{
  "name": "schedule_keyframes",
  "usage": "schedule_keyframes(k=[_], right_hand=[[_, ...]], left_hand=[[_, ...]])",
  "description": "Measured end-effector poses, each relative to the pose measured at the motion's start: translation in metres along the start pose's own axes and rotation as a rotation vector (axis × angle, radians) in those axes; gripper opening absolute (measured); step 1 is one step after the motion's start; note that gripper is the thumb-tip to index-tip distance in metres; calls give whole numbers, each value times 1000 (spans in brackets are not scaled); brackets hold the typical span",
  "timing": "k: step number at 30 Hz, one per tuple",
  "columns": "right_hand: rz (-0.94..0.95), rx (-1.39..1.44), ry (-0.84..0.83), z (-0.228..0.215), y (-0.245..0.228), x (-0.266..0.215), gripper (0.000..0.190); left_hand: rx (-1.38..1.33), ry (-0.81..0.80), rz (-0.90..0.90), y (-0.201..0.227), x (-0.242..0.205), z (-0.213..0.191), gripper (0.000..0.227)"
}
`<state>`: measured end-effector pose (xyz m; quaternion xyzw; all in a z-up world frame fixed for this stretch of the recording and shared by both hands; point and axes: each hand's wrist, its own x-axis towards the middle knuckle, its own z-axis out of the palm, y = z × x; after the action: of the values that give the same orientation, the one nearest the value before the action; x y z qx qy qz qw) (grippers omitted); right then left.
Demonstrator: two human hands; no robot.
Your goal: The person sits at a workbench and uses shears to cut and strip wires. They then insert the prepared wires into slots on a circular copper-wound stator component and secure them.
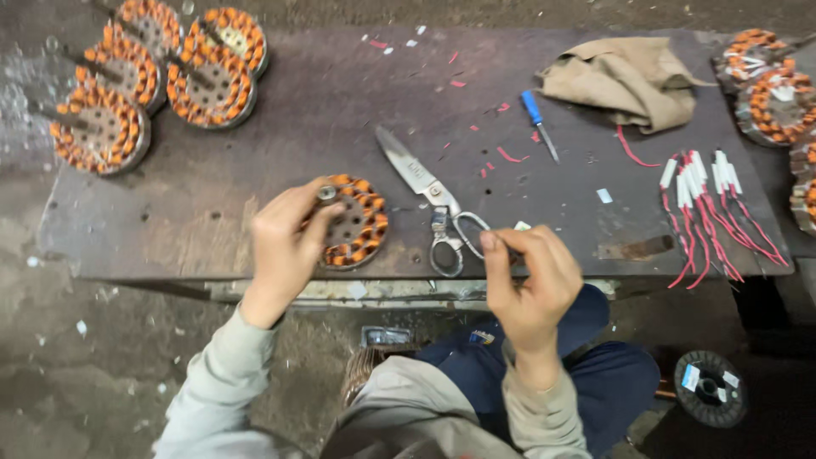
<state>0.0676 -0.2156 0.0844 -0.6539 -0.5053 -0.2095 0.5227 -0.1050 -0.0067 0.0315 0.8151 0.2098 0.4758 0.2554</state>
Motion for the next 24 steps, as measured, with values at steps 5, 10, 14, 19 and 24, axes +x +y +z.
schedule_keyframes(k=[5,10,14,19,24], right_hand=[[-209,-72,-159,6,-11,33,13],[-348,-193,-280,8,-18,45,14],[-364,-240,-264,2,-19,41,14],[-387,-293,-240,1,-17,37,15],[-392,-312,-226,1,-18,38,15]], left_hand=[[-48,-59,164,13,11,3,27],[-125,-92,135,9,4,8,26],[-179,-73,95,6,-1,15,25],[-192,-44,117,3,-2,18,26],[-185,-45,99,2,-5,20,26]])
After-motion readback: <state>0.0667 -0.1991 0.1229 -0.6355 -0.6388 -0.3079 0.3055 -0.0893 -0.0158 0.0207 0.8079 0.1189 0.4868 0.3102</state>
